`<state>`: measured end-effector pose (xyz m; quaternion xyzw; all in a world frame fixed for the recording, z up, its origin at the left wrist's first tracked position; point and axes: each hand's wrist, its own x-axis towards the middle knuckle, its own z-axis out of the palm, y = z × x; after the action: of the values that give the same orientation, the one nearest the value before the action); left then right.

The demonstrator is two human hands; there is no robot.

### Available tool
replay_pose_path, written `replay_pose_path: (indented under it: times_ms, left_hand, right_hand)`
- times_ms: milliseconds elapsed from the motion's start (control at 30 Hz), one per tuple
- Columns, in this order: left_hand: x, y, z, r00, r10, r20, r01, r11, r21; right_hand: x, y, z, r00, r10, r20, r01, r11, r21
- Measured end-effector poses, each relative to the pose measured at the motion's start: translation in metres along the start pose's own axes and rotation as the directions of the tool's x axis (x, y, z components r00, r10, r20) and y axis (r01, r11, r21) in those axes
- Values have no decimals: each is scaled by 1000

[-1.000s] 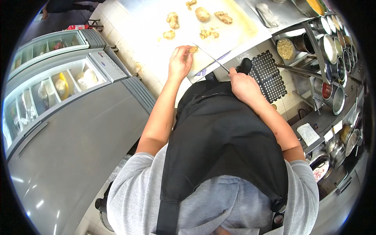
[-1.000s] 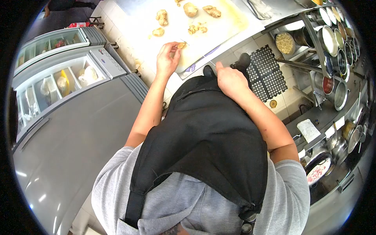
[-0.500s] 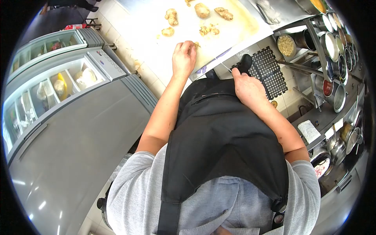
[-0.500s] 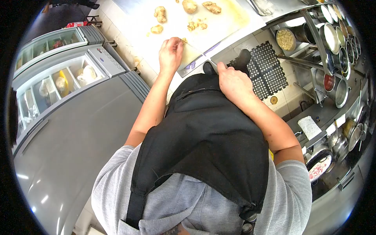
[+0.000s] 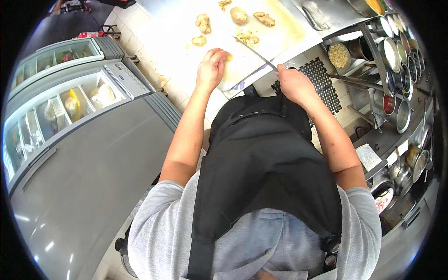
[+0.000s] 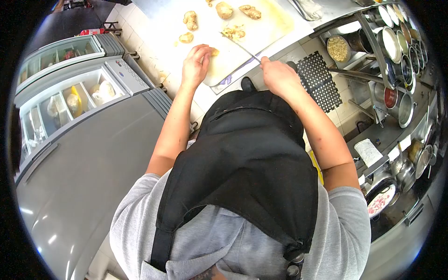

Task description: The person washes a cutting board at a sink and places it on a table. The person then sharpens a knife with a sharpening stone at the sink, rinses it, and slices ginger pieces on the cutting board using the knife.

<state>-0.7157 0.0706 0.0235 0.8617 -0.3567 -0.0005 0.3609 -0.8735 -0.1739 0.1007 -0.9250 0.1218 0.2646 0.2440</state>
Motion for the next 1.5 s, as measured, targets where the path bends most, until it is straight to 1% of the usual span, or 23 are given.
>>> replay_pose_path:
  times_ms: [33, 67, 133, 167, 233, 267, 300, 367, 400, 500, 600, 667, 833, 900, 967, 1033, 1100, 1200, 1267, 1300, 1367, 1433, 1500]
  left_hand:
    - [1, 0, -1, 999, 8, -47, -9, 1000, -13]
    - [0, 3, 0, 999, 8, -49, -9, 1000, -12]
    - [-6, 10, 4, 986, -161, -29, 156, 978, -139]
    - [-7, 11, 8, 986, -163, -29, 157, 978, -137]
    - [-11, 10, 13, 981, -174, -89, 159, 976, -148]
    - [-13, 8, 15, 983, -145, -110, 134, 986, -101]
    - [-14, 7, 17, 983, -145, -108, 134, 986, -104]
    - [-16, 6, 21, 980, -118, -157, 109, 992, -68]
    - [-17, 6, 23, 980, -120, -156, 111, 992, -67]
    - [-20, 5, 26, 972, -126, -199, 117, 992, -56]
    - [-20, 2, 30, 970, -116, -214, 113, 993, -27]
    - [-20, 2, 30, 966, -94, -241, 97, 995, 3]
    - [-23, 2, 30, 969, -106, -225, 109, 994, -3]
    - [-20, 3, 31, 968, -98, -232, 103, 995, 8]
    - [-20, 7, 26, 969, -157, -191, 156, 988, -23]
    - [-19, 9, 23, 971, -166, -175, 162, 986, -35]
    - [-15, 11, 22, 972, -173, -158, 167, 985, -54]
    - [-15, 6, 18, 984, -136, -113, 134, 991, -18]
    - [-13, 0, 18, 991, -99, -89, 99, 995, -4]
    - [-14, -2, 19, 991, -100, -88, 100, 995, -4]
    - [-11, 0, 16, 991, -118, -63, 115, 992, -42]
    - [-11, 2, 15, 990, -126, -62, 123, 992, -40]
    - [-11, 3, 15, 989, -133, -60, 131, 991, -40]
  right_hand:
    - [-4, -1, -1, 999, 8, -35, -9, 1000, -12]
    - [-9, -5, 0, 999, 7, -35, -7, 1000, -13]
    - [-20, -14, 1, 998, 20, -60, -22, 999, -45]
    - [-24, -14, 4, 998, 18, -59, -20, 999, -43]
    - [-32, -16, 12, 992, -60, -109, 54, 997, -57]
    - [-35, -18, 15, 992, -67, -109, 59, 996, -73]
    - [-38, -20, 16, 992, -65, -109, 57, 996, -73]
    - [-46, -27, 15, 994, -75, -84, 67, 993, -101]
    - [-47, -28, 19, 992, -79, -101, 66, 990, -122]
    - [-50, -34, 19, 997, -41, -71, 32, 992, -123]
    - [-47, -31, 24, 993, -52, -102, 39, 992, -123]
    - [-46, -31, 22, 995, -44, -87, 33, 991, -128]
    - [-22, -28, 31, 997, -47, -61, 40, 994, -102]
    - [3, -18, 47, 998, -57, -6, 56, 998, -30]
    - [7, -19, 41, 999, -42, 2, 42, 999, -13]
    - [5, -21, 35, 1000, -22, 13, 22, 1000, 11]
    - [-4, -18, 25, 998, -56, -8, 56, 994, 96]
    - [-19, -18, 18, 998, -45, -36, 47, 997, 60]
    - [-27, -21, 16, 999, -46, -5, 46, 998, 36]
    - [-31, -22, 15, 999, -45, 25, 44, 999, 12]
    - [-39, -25, 11, 999, -43, 10, 43, 999, 18]
    - [-39, -26, 11, 999, -43, -3, 43, 999, 25]
    - [-32, -23, 12, 999, -2, 37, 1, 1000, 18]
